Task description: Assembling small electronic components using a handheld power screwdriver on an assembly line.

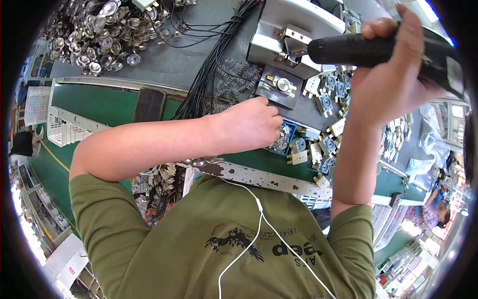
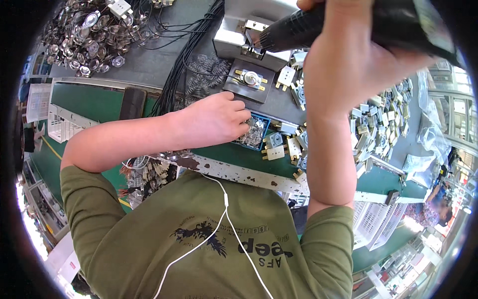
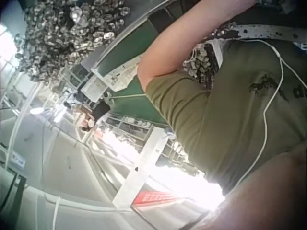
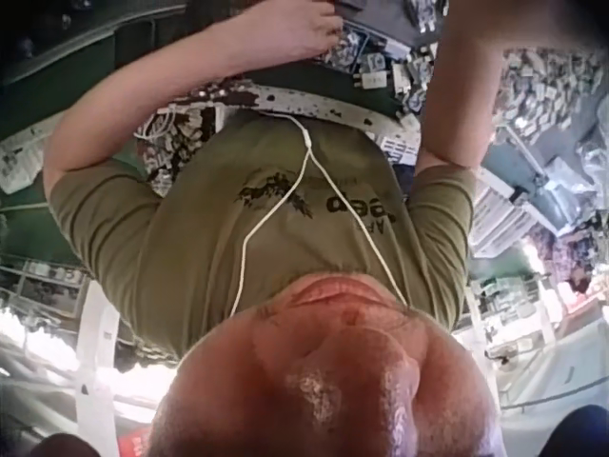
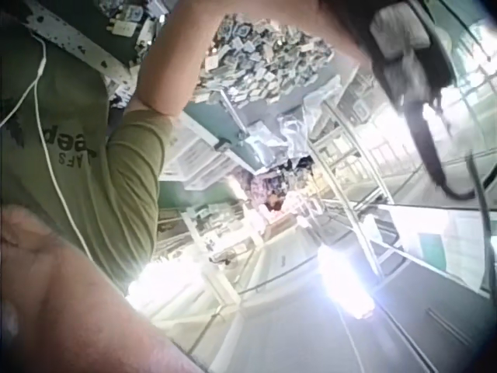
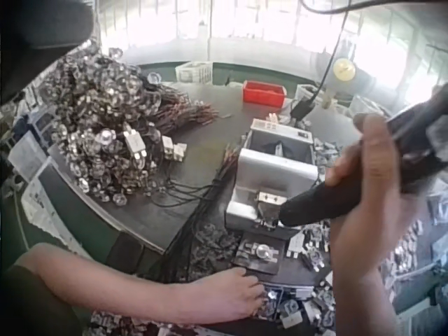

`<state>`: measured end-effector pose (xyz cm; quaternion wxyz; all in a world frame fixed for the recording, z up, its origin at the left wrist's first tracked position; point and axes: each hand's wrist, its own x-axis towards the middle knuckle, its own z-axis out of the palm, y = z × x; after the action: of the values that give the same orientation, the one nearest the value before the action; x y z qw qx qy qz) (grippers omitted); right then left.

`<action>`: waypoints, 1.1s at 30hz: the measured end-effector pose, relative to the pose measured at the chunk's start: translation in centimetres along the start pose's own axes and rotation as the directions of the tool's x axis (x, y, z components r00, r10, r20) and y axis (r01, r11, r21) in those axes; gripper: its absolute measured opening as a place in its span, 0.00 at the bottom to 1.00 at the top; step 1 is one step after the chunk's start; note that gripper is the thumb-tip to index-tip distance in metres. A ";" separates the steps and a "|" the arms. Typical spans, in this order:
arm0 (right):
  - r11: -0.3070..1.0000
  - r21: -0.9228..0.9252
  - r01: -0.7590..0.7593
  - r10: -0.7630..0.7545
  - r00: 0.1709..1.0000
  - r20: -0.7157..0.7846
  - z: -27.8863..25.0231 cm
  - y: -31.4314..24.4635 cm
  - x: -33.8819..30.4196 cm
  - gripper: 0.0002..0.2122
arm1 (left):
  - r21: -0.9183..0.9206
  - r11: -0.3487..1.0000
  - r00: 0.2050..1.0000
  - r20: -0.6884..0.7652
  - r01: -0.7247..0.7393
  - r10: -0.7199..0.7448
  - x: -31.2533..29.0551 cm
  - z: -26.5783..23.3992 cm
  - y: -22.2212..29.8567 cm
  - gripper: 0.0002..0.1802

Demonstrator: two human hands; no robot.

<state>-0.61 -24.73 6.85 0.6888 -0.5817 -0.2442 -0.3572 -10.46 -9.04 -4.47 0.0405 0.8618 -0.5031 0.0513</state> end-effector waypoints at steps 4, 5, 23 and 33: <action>0.990 0.130 0.046 -0.042 0.998 -0.039 1.5 1.0 0.7 0.09 | -0.059 0.998 1.000 -0.005 -0.006 0.006 -0.3 -0.3 -0.1 0.02; 0.981 0.194 0.004 -0.013 0.999 0.047 1.1 1.4 0.8 0.09 | -0.079 0.997 1.000 -0.013 -0.002 0.001 -0.3 -0.5 -0.1 0.03; 0.993 0.120 -0.005 -0.030 0.957 0.289 2.1 2.7 1.0 0.16 | -0.423 0.906 0.998 -0.060 -0.007 -0.020 0.1 -0.8 -1.1 0.08; 0.987 0.127 -0.094 0.064 0.973 0.222 1.1 -0.5 -0.7 0.06 | -0.447 0.871 0.845 -0.368 0.206 -0.389 -0.9 -6.4 -4.9 0.04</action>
<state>-1.34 -23.51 6.86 0.7099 -0.5780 -0.3184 -0.2462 -6.90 -5.09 1.64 0.3330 0.8695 -0.3371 0.1392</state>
